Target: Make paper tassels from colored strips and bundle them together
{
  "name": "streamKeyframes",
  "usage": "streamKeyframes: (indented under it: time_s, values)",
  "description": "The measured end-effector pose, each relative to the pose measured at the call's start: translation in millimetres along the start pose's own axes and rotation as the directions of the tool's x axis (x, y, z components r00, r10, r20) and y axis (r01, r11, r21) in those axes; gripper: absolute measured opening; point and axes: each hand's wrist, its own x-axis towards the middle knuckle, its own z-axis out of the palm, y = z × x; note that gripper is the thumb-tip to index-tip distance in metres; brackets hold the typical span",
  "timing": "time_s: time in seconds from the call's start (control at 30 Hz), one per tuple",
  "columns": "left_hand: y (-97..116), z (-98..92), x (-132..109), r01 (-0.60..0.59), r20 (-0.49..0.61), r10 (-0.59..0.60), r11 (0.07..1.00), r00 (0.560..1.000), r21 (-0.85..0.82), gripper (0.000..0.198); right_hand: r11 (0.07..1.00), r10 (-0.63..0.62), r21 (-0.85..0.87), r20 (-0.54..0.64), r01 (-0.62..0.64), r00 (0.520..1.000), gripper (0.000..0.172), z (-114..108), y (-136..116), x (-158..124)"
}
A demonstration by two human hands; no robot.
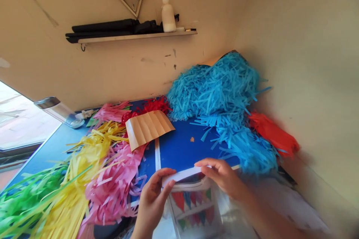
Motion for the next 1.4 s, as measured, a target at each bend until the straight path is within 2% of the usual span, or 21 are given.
streamKeyframes:
  time_s: [0.17, 0.4, 0.5, 0.6, 0.73, 0.87, 0.93, 1.03, 1.13, 1.2, 1.27, 1.33, 1.4]
  values:
    - [0.8, -1.8, -5.6, -0.014, 0.002, 0.014, 0.999, 1.0, 0.032, 0.035, 0.998, 0.028, -0.048, -0.014, -0.029, 1.0, 0.047, -1.9, -1.8, -2.5]
    - [-1.5, -2.0, -10.9, 0.028, -0.007, -0.028, 0.999, 1.0, 0.023, 0.037, 0.997, 0.073, -0.001, 0.004, -0.073, 0.997, 0.042, -3.2, -3.3, -6.0]
    - [0.8, -4.8, -12.4, 0.019, 0.025, -0.02, 0.999, 1.0, 0.045, 0.037, 0.997, 0.076, 0.024, 0.012, -0.076, 0.997, 0.045, -4.0, -5.4, -8.4]
    - [11.6, -6.9, -13.7, -0.066, 0.064, 0.055, 0.981, 0.996, 0.182, 0.033, 0.994, 0.066, 0.087, 0.056, -0.071, 0.996, 0.052, -3.8, -8.8, -13.4]
    - [30.6, -3.7, -9.5, -0.235, 0.15, 0.192, 0.9, 0.97, 0.367, 0.026, 0.988, 0.088, 0.118, 0.072, -0.096, 0.994, 0.053, -0.4, -13.4, -18.0]
    - [38.7, 2.0, 13.6, -0.363, 0.241, 0.274, 0.756, 0.931, 0.545, 0.029, 0.999, -0.036, 0.036, 0.017, 0.035, 0.999, 0.047, 0.6, -10.1, -3.5]
    - [37.1, 5.6, 30.9, -0.378, 0.306, 0.235, 0.709, 0.922, 0.595, 0.032, 0.994, -0.103, -0.03, 0.01, 0.103, 0.995, 0.046, -1.4, -2.9, 12.6]
    - [30.0, 12.3, 54.8, -0.347, 0.383, 0.113, 0.698, 0.917, 0.626, 0.036, 0.99, -0.086, -0.111, 0.04, 0.09, 0.996, 0.053, -6.5, 12.1, 40.4]
    - [22.6, 18.7, 69.5, -0.296, 0.384, 0.027, 0.685, 0.923, 0.665, 0.043, 0.988, -0.038, -0.149, 0.067, 0.047, 0.997, 0.059, -12.4, 23.8, 62.2]
    - [20.7, 21.7, 74.9, -0.274, 0.377, -0.004, 0.678, 0.926, 0.682, 0.051, 0.987, -0.027, -0.154, 0.082, 0.039, 0.996, 0.056, -16.4, 26.8, 70.2]
    - [22.1, 23.7, 78.8, -0.268, 0.387, -0.023, 0.684, 0.922, 0.679, 0.049, 0.985, -0.029, -0.168, 0.106, 0.046, 0.994, 0.052, -20.2, 26.9, 73.9]
    - [26.1, 25.2, 82.1, -0.284, 0.424, -0.037, 0.689, 0.905, 0.667, 0.039, 0.973, -0.076, -0.206, 0.14, 0.105, 0.987, 0.046, -24.0, 26.3, 75.5]
    - [30.4, 26.7, 84.7, -0.31, 0.461, -0.05, 0.675, 0.886, 0.669, 0.035, 0.922, -0.198, -0.295, 0.198, 0.251, 0.96, 0.037, -27.5, 27.1, 76.5]
